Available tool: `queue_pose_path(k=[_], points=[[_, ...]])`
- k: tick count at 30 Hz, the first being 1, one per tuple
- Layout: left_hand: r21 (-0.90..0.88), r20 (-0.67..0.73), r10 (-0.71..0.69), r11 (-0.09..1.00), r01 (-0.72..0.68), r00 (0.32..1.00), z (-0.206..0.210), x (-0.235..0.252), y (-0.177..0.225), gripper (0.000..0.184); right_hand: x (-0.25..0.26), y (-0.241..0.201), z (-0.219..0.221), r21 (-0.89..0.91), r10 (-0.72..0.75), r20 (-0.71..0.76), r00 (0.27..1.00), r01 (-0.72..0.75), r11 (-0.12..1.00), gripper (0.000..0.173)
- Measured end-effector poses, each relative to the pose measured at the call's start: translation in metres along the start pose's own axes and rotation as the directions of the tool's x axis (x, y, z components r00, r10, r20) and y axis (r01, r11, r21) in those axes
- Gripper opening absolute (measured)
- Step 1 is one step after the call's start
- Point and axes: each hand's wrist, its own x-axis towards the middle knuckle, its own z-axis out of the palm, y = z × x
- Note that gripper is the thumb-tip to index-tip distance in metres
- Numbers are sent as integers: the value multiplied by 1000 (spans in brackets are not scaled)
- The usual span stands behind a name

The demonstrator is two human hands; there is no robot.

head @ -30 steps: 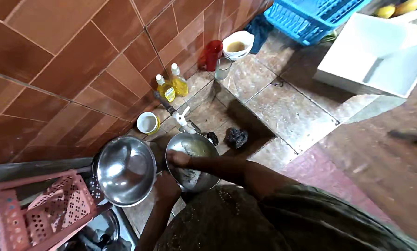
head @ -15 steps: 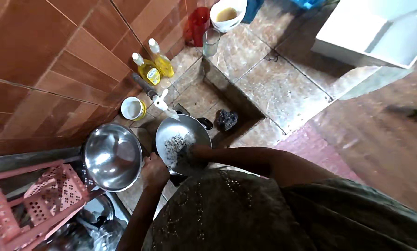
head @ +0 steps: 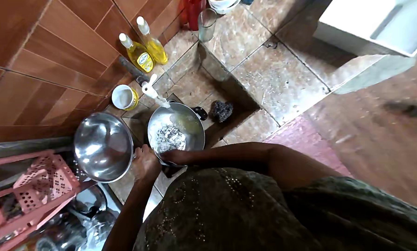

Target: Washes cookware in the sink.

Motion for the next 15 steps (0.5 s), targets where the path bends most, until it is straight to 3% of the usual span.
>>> queue_pose_path(k=[2, 4, 7, 9, 10, 12, 15], points=[[20, 12, 2, 1000, -2, 1000, -1, 1, -2, 37, -26, 34, -22, -388, 49, 190, 981, 29, 921, 40], [10, 63, -17, 1000, 16, 998, -4, 2, -3, 39, -38, 71, -60, -645, 91, 274, 958, 113, 756, 33], [24, 99, -28, 999, 25, 995, -5, 5, -3, 40, -39, 78, -135, -871, 96, 179, 979, 113, 478, 36], [28, 96, -9, 1000, 6, 995, -10, 6, -2, 40, -20, 49, -174, -872, 66, -6, 998, -38, 488, 36], [28, 89, -1, 1000, -1, 996, -14, 6, -1, 39, -9, 25, -184, -818, 51, -102, 993, -113, 563, 37], [14, 74, -9, 1000, 8, 997, -21, 5, 2, 38, 19, -15, -188, -750, -18, -128, 992, -85, 656, 34], [33, 102, -38, 999, 35, 994, -27, 6, 7, 40, 60, -31, -173, -704, -60, -113, 992, -38, 709, 27]])
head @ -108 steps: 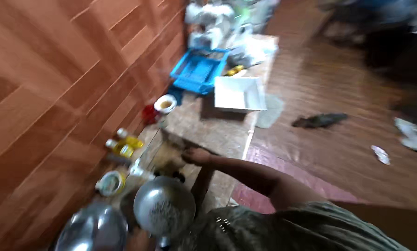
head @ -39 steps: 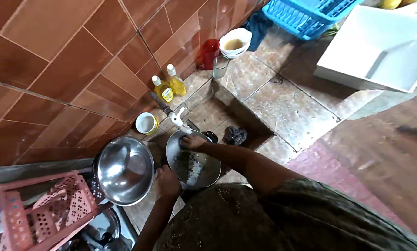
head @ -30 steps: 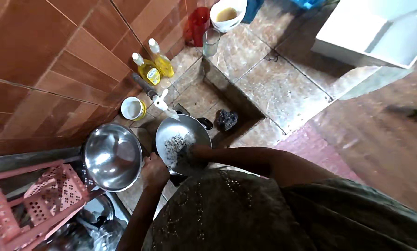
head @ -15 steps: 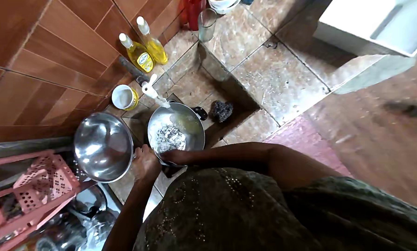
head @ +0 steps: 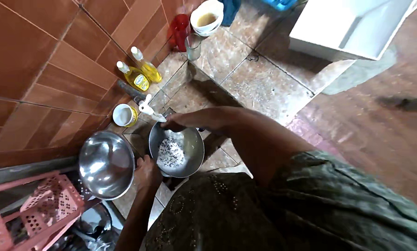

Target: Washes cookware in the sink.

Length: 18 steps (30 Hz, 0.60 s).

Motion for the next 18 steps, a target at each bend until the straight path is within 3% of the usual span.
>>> queue_pose_path(k=[3, 5, 7, 11, 14, 16, 18], points=[[36, -6, 29, 999, -28, 1000, 2, 0, 0, 39, -6, 11, 21, 41, 27, -49, 998, -25, 999, 25], [35, -3, 29, 999, -29, 1000, 6, -1, -1, 39, -17, 39, 47, -198, -23, 3, 1000, 23, 980, 36], [15, 13, 24, 1000, -24, 1000, 9, -2, -3, 39, -34, 48, 75, -370, -29, 86, 996, 59, 927, 36], [-43, 79, 21, 999, -17, 997, 14, -2, -9, 50, -65, 29, 125, -160, 85, 118, 989, -66, 985, 35], [-35, 83, 24, 999, -21, 996, 16, -1, -10, 50, -76, -4, 153, -19, -2, 180, 984, 6, 1000, 46], [-41, 96, 17, 999, -13, 995, 15, -1, -10, 50, -64, -34, 165, 140, -87, 197, 977, 60, 988, 44], [-33, 116, 5, 999, -1, 993, 15, -2, -10, 51, -36, -75, 161, 317, -46, 189, 981, -17, 948, 38]])
